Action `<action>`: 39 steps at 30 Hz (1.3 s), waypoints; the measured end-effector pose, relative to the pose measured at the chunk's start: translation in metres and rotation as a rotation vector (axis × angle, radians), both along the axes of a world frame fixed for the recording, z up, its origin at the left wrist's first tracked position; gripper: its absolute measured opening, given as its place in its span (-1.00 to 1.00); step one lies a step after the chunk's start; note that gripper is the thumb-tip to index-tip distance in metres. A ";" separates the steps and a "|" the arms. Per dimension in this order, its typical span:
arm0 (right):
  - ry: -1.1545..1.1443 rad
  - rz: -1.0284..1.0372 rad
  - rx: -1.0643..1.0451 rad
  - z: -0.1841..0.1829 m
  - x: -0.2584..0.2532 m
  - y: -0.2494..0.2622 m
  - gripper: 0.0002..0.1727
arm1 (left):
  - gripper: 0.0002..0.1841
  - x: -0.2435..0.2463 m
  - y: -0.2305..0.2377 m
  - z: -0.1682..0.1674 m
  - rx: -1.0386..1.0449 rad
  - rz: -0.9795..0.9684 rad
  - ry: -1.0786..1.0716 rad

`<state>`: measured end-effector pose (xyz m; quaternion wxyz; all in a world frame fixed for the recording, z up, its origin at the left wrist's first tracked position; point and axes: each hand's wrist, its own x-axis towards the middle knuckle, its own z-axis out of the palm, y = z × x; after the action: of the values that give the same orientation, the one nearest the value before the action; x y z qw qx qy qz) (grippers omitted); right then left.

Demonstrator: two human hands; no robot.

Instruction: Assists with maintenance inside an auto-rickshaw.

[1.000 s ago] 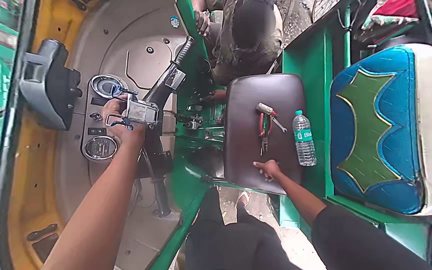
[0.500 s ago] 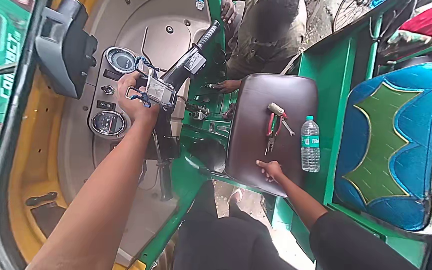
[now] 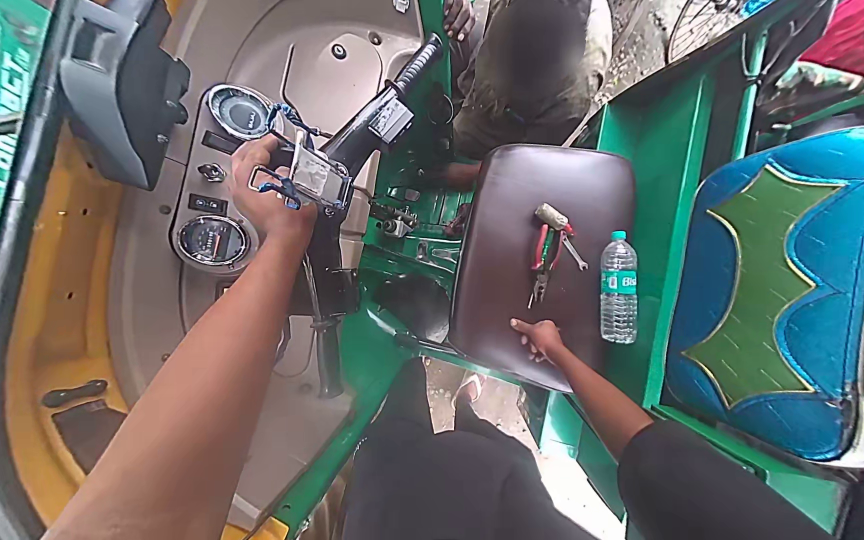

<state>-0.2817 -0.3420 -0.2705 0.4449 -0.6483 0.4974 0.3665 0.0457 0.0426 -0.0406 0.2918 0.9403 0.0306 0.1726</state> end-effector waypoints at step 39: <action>-0.001 0.004 0.010 -0.001 0.000 -0.002 -0.31 | -0.60 0.005 0.001 -0.002 0.000 0.017 0.032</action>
<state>-0.2812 -0.3440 -0.2712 0.4477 -0.6473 0.4942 0.3692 0.0503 0.0434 -0.0427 0.2899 0.9426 0.0434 0.1599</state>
